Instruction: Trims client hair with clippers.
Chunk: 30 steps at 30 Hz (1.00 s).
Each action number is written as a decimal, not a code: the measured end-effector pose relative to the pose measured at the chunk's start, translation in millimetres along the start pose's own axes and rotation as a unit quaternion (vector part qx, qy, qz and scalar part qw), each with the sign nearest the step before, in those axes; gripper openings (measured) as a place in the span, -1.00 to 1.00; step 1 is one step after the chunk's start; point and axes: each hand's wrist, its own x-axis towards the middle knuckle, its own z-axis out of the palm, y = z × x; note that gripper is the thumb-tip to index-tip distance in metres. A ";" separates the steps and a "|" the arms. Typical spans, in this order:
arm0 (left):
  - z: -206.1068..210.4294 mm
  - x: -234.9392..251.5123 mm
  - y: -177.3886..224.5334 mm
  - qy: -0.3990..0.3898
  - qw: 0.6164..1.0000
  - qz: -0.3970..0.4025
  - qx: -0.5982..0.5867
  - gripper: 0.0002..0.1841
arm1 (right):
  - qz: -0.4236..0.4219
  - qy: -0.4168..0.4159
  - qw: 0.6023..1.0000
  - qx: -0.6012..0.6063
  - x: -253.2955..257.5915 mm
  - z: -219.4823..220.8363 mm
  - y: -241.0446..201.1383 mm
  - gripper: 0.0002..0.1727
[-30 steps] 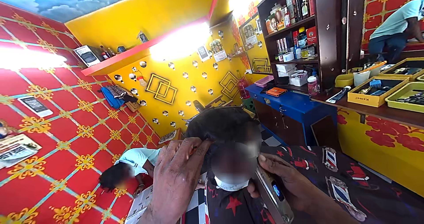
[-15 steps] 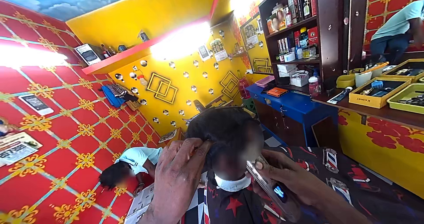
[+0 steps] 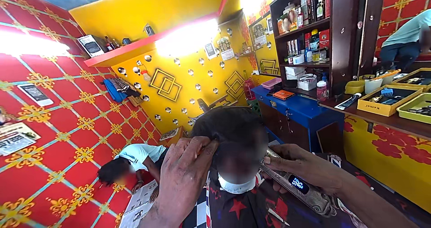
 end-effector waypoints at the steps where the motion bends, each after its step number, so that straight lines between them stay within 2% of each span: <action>1: 0.4 -0.2 -0.4 0.002 1.000 -0.001 -0.001 -0.77 | -0.009 0.001 1.000 -0.010 1.1 1.0 -1.2 -0.57; 5: 0.6 -1.5 -1.5 0.000 1.000 -0.002 -0.007 -0.78 | -0.079 0.011 0.992 -0.097 2.8 -0.7 4.8 -0.51; 10: 0.0 -1.8 -0.1 0.003 1.000 0.000 -0.012 -0.78 | -0.008 0.016 0.998 -0.067 -2.0 -5.8 8.6 -0.52; 15: 1.0 -0.5 0.7 0.003 1.000 -0.002 -0.010 -0.77 | -0.032 0.018 0.996 -0.084 2.5 3.3 -6.4 -0.54; 18: 2.2 -1.3 -0.6 0.008 1.000 -0.003 -0.010 -0.79 | -0.086 0.037 0.982 -0.166 6.7 11.3 -9.4 -0.54; 22: 2.8 -1.9 -1.1 0.007 1.000 -0.009 -0.015 -0.79 | -0.145 0.079 0.941 -0.296 4.7 9.9 2.7 -0.44; 24: 2.6 -2.2 -0.7 0.003 1.000 -0.010 -0.016 -0.78 | -0.103 0.078 0.950 -0.285 -1.7 2.8 5.8 -0.45; 27: 2.1 -2.1 0.0 0.001 1.000 -0.008 -0.019 -0.78 | -0.031 0.056 0.977 -0.201 -6.0 -2.7 3.7 -0.46; 30: 2.4 -1.1 -0.1 0.008 1.000 -0.004 -0.019 -0.79 | -0.018 0.040 0.987 -0.157 -3.1 4.1 -6.7 -0.50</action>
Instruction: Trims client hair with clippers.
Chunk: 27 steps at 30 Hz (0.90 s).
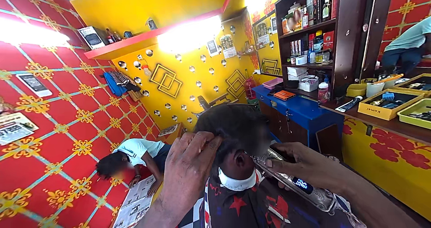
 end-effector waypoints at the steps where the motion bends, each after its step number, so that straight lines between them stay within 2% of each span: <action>1: 0.0 0.4 0.0 0.002 1.000 0.001 0.001 -0.79 | -0.001 0.001 1.000 -0.007 1.2 1.6 -4.0 -0.50; 6: 0.1 0.1 -1.8 -0.002 1.000 -0.005 0.000 -0.79 | -0.030 0.035 0.992 -0.117 7.0 10.2 -18.0 -0.48; 9: 0.5 -1.1 -2.8 -0.001 1.000 -0.009 0.000 -0.79 | -0.043 0.078 0.971 -0.221 7.4 21.2 -24.8 -0.48; 11: 0.7 -2.3 -3.9 -0.003 1.000 -0.009 -0.001 -0.79 | -0.123 0.141 0.927 -0.324 7.7 35.1 -20.1 -0.49; 14: 1.0 -3.7 -5.1 -0.003 1.000 -0.010 -0.007 -0.79 | -0.288 0.191 0.815 -0.466 9.0 54.4 -4.5 -0.45; 15: 0.9 -3.5 -4.8 -0.001 1.000 -0.011 -0.008 -0.79 | -0.311 0.179 0.783 -0.507 7.1 56.6 3.1 -0.38; 17: 0.7 -2.8 -4.0 0.003 1.000 -0.012 -0.012 -0.79 | -0.310 0.153 0.769 -0.538 0.8 56.5 21.1 -0.28; 19: 0.8 -2.8 -3.3 0.005 1.000 -0.013 -0.011 -0.79 | -0.271 0.157 0.799 -0.514 -6.1 51.4 39.5 -0.22; 21: 0.7 -3.0 -3.2 0.007 1.000 -0.010 -0.012 -0.80 | -0.197 0.176 0.856 -0.444 -12.0 42.4 50.2 -0.24; 24: 0.6 -3.0 -2.7 0.001 1.000 -0.011 -0.011 -0.79 | -0.079 0.158 0.954 -0.242 -15.4 23.8 50.2 -0.37; 25: 0.6 -2.8 -2.7 0.000 1.000 -0.012 -0.010 -0.79 | -0.049 0.132 0.976 -0.168 -15.4 17.7 48.0 -0.40; 27: 0.6 -3.0 -2.6 -0.001 1.000 -0.014 -0.012 -0.79 | -0.008 0.088 0.994 -0.067 -14.7 10.7 37.5 -0.42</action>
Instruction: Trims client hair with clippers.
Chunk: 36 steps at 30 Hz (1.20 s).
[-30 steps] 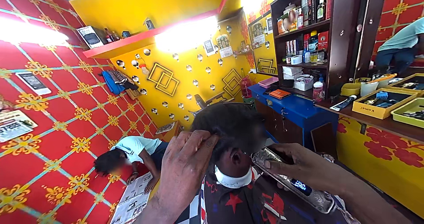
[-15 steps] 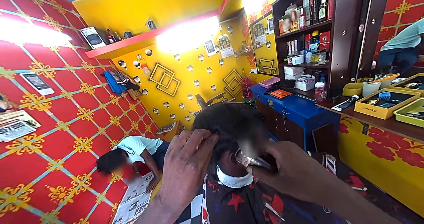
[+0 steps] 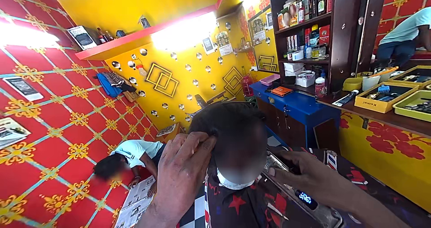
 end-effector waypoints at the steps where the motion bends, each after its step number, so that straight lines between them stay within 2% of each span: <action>1: -0.1 -0.1 0.1 -0.002 1.000 0.000 -0.001 -0.78 | 0.018 -0.017 0.999 0.029 0.7 -1.9 -8.2 -0.42; 7: -0.2 1.2 0.1 0.002 1.000 0.004 0.002 -0.79 | 0.110 -0.091 0.984 0.109 9.9 -12.5 -60.7 -0.54; 10: -0.3 0.3 -0.6 0.001 1.000 0.002 0.002 -0.78 | 0.133 -0.078 0.983 0.095 13.1 -9.7 -82.7 -0.60; 13: 1.0 0.7 -1.7 0.006 1.000 0.000 0.002 -0.79 | 0.101 -0.069 0.990 0.064 16.3 -5.6 -80.2 -0.55; 17: 0.7 1.2 -3.1 0.004 1.000 0.000 0.001 -0.79 | 0.030 -0.050 0.998 -0.035 21.8 1.8 -71.5 -0.51; 23: -0.4 1.0 -3.2 0.002 1.000 -0.003 0.002 -0.79 | -0.029 0.013 0.979 -0.199 22.2 19.4 -81.6 -0.48; 25: -0.5 0.4 -4.0 -0.001 1.000 -0.004 0.002 -0.79 | -0.144 0.075 0.947 -0.279 22.2 32.7 -75.6 -0.50; 27: 0.0 -0.2 -4.1 -0.002 1.000 -0.007 0.002 -0.79 | -0.308 0.133 0.857 -0.392 22.8 43.7 -63.6 -0.51; 28: 0.5 -0.3 -3.7 -0.001 1.000 -0.008 0.001 -0.79 | -0.364 0.136 0.808 -0.442 22.4 44.9 -56.5 -0.45; 29: 1.0 -0.2 -3.4 0.001 1.000 -0.008 -0.002 -0.79 | -0.387 0.123 0.781 -0.475 20.5 43.6 -48.0 -0.38; 30: 1.0 0.1 -3.2 0.001 1.000 -0.008 -0.002 -0.79 | -0.388 0.107 0.777 -0.485 17.3 41.1 -38.5 -0.32; 33: 1.3 0.0 -2.8 0.001 1.000 -0.007 -0.002 -0.80 | -0.324 0.099 0.825 -0.452 4.3 32.6 -12.4 -0.22; 36: 0.7 0.3 -2.2 -0.007 1.000 -0.008 0.001 -0.79 | -0.207 0.127 0.912 -0.332 -1.3 21.4 2.7 -0.31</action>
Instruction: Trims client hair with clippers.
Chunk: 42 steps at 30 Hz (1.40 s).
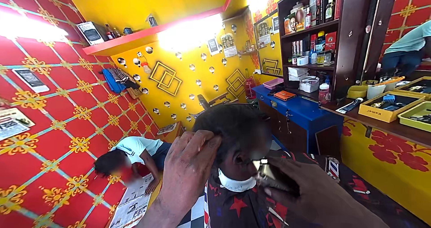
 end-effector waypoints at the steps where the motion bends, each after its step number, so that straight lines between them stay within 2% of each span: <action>1: -0.1 0.3 0.2 0.001 1.000 0.000 0.000 -0.79 | 0.048 -0.007 0.997 0.066 -0.1 -3.1 5.4 -0.37; 3: 0.2 0.8 0.3 0.007 1.000 0.004 -0.004 -0.80 | 0.133 -0.059 0.965 0.220 2.2 -14.4 16.0 -0.42; 6: 1.0 1.5 0.5 0.013 1.000 0.005 -0.003 -0.80 | 0.201 -0.135 0.888 0.391 11.0 -34.9 18.1 -0.48; 10: 1.8 2.0 1.1 0.012 1.000 0.003 0.001 -0.80 | 0.266 -0.206 0.816 0.470 28.5 -54.8 11.4 -0.57; 13: 2.0 2.1 1.2 0.015 1.000 0.002 0.002 -0.80 | 0.305 -0.229 0.790 0.481 44.7 -68.8 -3.9 -0.67; 27: 1.2 0.6 0.3 0.014 1.000 -0.006 0.008 -0.79 | 0.278 -0.248 0.788 0.490 67.3 -68.8 0.1 -0.68; 29: 0.7 0.7 0.4 0.013 1.000 -0.006 0.008 -0.79 | 0.253 -0.230 0.809 0.478 66.3 -65.8 0.0 -0.63; 32: 1.1 -0.4 0.3 0.011 1.000 -0.011 0.005 -0.79 | 0.158 -0.178 0.882 0.407 58.8 -54.2 5.3 -0.48; 33: 0.9 -0.7 0.5 0.009 1.000 -0.013 0.004 -0.79 | 0.133 -0.171 0.893 0.394 54.5 -50.2 11.6 -0.46; 34: 0.9 -0.3 0.5 0.010 1.000 -0.013 0.005 -0.79 | 0.127 -0.176 0.892 0.397 49.9 -47.0 20.6 -0.47; 37: 1.2 0.1 1.8 0.012 1.000 -0.009 0.003 -0.79 | 0.199 -0.223 0.845 0.444 42.6 -47.5 34.7 -0.52; 42: 0.8 0.7 1.6 0.012 1.000 -0.005 0.000 -0.79 | 0.284 -0.216 0.806 0.472 55.3 -63.3 -1.7 -0.64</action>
